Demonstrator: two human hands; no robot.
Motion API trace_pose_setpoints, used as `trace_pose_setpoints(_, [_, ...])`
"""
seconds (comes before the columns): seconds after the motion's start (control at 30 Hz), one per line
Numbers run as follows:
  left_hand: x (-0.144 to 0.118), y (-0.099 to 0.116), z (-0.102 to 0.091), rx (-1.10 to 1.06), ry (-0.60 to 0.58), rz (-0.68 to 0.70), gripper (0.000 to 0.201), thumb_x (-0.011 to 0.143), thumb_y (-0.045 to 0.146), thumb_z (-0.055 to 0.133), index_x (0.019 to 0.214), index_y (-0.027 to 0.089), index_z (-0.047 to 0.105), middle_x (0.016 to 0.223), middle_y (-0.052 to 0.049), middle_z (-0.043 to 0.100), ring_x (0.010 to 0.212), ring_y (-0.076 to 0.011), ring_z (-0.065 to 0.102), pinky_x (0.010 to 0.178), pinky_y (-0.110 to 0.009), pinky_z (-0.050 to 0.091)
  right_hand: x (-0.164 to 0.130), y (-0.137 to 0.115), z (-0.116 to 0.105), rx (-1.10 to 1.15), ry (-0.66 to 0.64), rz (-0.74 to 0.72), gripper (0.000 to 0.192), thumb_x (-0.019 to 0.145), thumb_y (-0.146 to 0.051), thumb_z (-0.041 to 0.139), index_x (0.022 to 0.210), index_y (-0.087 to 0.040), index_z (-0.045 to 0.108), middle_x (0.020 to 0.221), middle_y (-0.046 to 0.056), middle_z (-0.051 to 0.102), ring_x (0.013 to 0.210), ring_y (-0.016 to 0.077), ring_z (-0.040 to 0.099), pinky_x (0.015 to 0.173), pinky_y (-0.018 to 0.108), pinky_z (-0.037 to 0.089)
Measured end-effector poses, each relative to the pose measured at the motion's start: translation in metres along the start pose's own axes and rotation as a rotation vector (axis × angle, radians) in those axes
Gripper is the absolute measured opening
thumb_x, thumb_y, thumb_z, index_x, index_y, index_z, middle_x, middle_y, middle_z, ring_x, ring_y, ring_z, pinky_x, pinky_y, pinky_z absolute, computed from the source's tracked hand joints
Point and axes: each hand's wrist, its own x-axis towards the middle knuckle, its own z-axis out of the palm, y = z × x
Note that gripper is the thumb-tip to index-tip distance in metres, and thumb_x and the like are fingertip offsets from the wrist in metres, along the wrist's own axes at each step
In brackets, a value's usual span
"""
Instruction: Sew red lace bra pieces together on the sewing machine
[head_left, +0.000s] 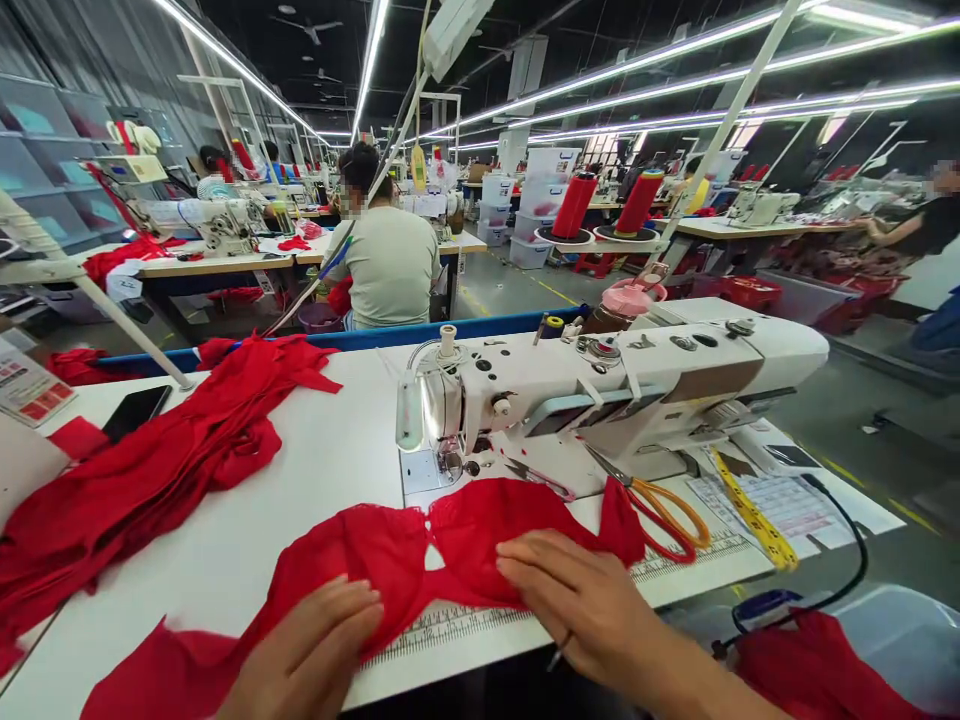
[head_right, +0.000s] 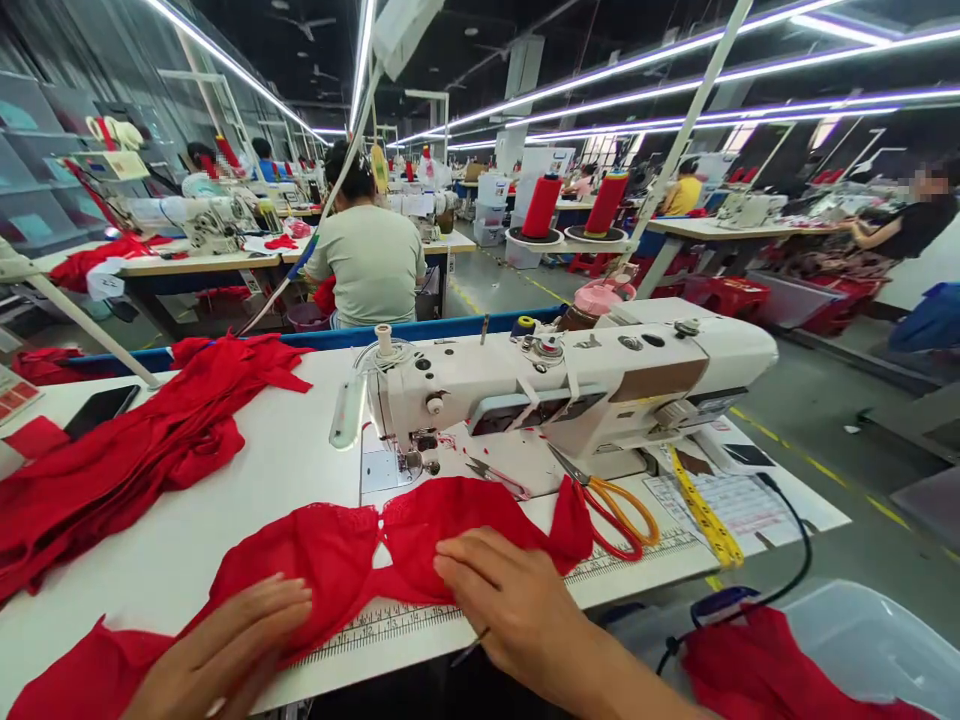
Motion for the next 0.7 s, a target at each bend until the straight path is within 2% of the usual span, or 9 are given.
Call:
trace_pose_setpoints(0.07, [0.03,0.011,0.022,-0.049,0.089,0.088,0.071,0.099,0.013,0.042,0.16,0.04,0.021,0.124,0.0,0.074,0.113,-0.0183,0.072,0.097,-0.031,0.062,0.023,0.0,0.023,0.018,-0.035,-0.087,0.033,0.1,-0.007,0.043,0.125,-0.016,0.063,0.12,0.011,0.072,0.114,0.0217,0.065,0.082,0.031,0.062])
trace_pose_setpoints(0.1, [0.043,0.014,0.033,0.003,0.096,0.078,0.067,0.1,0.013,0.041,0.161,0.034,0.022,0.127,-0.005,0.072,0.116,-0.0211,0.071,0.098,-0.036,0.062,0.031,0.001,0.033,-0.004,-0.059,-0.089,0.032,0.101,-0.009,0.043,0.125,-0.015,0.064,0.122,0.011,0.071,0.117,0.0225,0.064,0.078,0.029,0.062])
trace_pose_setpoints(0.13, [0.052,0.015,0.044,0.073,0.132,0.052,0.061,0.102,0.018,0.043,0.16,0.028,0.028,0.131,-0.011,0.07,0.119,-0.0267,0.069,0.097,-0.045,0.061,0.036,0.003,0.042,-0.028,-0.079,-0.06,0.029,0.103,-0.015,0.046,0.126,-0.014,0.063,0.126,0.013,0.07,0.12,0.0241,0.063,0.074,0.028,0.062])
trace_pose_setpoints(0.23, [0.061,0.009,0.059,0.161,0.065,-0.012,0.052,0.102,0.029,0.048,0.152,0.021,0.04,0.143,-0.016,0.06,0.129,-0.034,0.061,0.098,-0.058,0.057,0.039,0.009,0.055,-0.054,-0.146,0.052,0.035,0.102,-0.029,0.054,0.132,-0.013,0.061,0.135,0.015,0.066,0.125,0.0286,0.06,0.074,0.033,0.064])
trace_pose_setpoints(0.33, [0.058,0.003,0.056,0.116,0.01,-0.027,0.053,0.102,0.033,0.049,0.152,0.02,0.038,0.147,-0.014,0.058,0.134,-0.0301,0.057,0.102,-0.053,0.055,0.034,0.01,0.052,-0.017,-0.128,0.093,0.034,0.1,-0.028,0.058,0.13,-0.014,0.063,0.135,0.014,0.066,0.124,0.0302,0.061,0.079,0.038,0.064])
trace_pose_setpoints(0.47, [0.057,0.0,0.054,0.029,0.082,-0.041,0.047,0.103,0.03,0.05,0.149,0.021,0.042,0.142,-0.012,0.062,0.133,-0.0245,0.059,0.107,-0.042,0.054,0.039,0.008,0.049,0.073,-0.021,0.03,0.023,0.103,-0.017,0.051,0.119,-0.017,0.067,0.121,0.011,0.072,0.115,0.0219,0.065,0.082,0.03,0.062])
trace_pose_setpoints(0.57, [0.056,-0.006,0.057,0.043,0.03,-0.02,0.047,0.101,0.031,0.054,0.147,0.024,0.046,0.143,-0.01,0.062,0.133,-0.0268,0.058,0.111,-0.048,0.05,0.043,0.009,0.052,0.081,-0.101,0.01,0.023,0.102,-0.022,0.054,0.122,-0.017,0.066,0.123,0.01,0.072,0.12,0.0224,0.063,0.077,0.028,0.061])
trace_pose_setpoints(0.63, [0.053,-0.01,0.058,0.069,-0.023,-0.027,0.052,0.1,0.035,0.055,0.15,0.026,0.044,0.147,-0.01,0.058,0.136,-0.0299,0.056,0.111,-0.055,0.048,0.043,0.013,0.051,0.072,-0.175,0.046,0.03,0.101,-0.03,0.06,0.127,-0.017,0.064,0.129,0.012,0.069,0.126,0.0255,0.06,0.076,0.029,0.062])
trace_pose_setpoints(0.7, [0.051,-0.013,0.054,0.066,-0.061,-0.048,0.057,0.1,0.038,0.056,0.153,0.027,0.039,0.15,-0.009,0.056,0.138,-0.031,0.053,0.109,-0.057,0.048,0.042,0.016,0.048,0.09,-0.218,0.063,0.035,0.1,-0.035,0.062,0.13,-0.017,0.063,0.133,0.013,0.067,0.129,0.0271,0.057,0.08,0.032,0.062])
